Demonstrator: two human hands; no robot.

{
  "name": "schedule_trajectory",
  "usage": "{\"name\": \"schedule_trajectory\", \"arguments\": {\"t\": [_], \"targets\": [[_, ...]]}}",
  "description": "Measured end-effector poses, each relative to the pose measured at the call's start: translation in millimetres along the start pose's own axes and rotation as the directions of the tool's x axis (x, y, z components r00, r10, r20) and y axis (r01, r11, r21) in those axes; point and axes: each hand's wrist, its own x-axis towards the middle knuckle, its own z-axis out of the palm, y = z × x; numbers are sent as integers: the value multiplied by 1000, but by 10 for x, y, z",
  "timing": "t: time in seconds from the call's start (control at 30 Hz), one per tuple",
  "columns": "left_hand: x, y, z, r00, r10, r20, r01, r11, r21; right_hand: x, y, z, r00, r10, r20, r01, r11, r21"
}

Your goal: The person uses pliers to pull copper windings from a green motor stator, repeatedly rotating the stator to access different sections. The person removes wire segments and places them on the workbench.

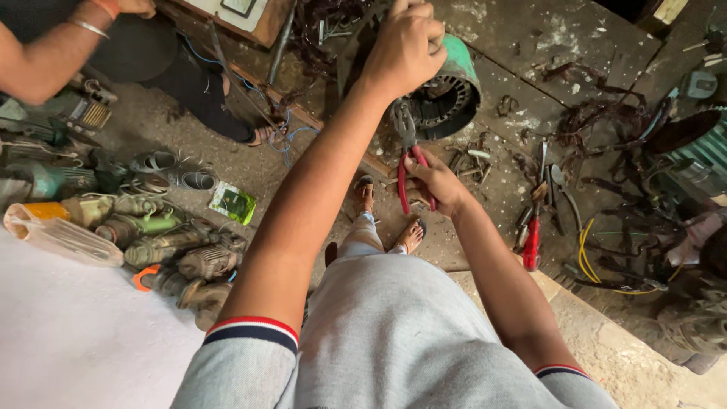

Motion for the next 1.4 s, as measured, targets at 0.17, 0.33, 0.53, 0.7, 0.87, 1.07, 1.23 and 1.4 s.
{"name": "schedule_trajectory", "arguments": {"t": [0.17,0.33,0.53,0.7,0.87,1.07,1.23,1.4], "targets": [[-1,-29,41,1000,0,-5,0,1000,11,10,-11,-42,1000,-18,-21,19,998,56],[-7,-16,50,999,-37,27,36,999,7,-51,-87,-27,999,-41,20,40,998,53],[35,2,19,999,-29,22,28,1000,14,-75,-100,54,999,-30,-23,30,999,-28],[27,60,23,1000,-15,18,15,1000,12,2,-24,30,1000,15,8,-16,997,79],[97,158,33,1000,-13,16,13,1000,-8,54,86,129,983,30,180,-109,887,450],[158,123,67,998,-9,69,11,999,-32,200,88,194,990,86,115,-119,940,319],[203,100,282,990,117,80,-114,993,-36,148,92,-140,989,107,100,-129,960,248],[342,-177,269,981,182,61,-180,983,-34,-625,662,-224,962,-239,132,252,587,-770]]}}
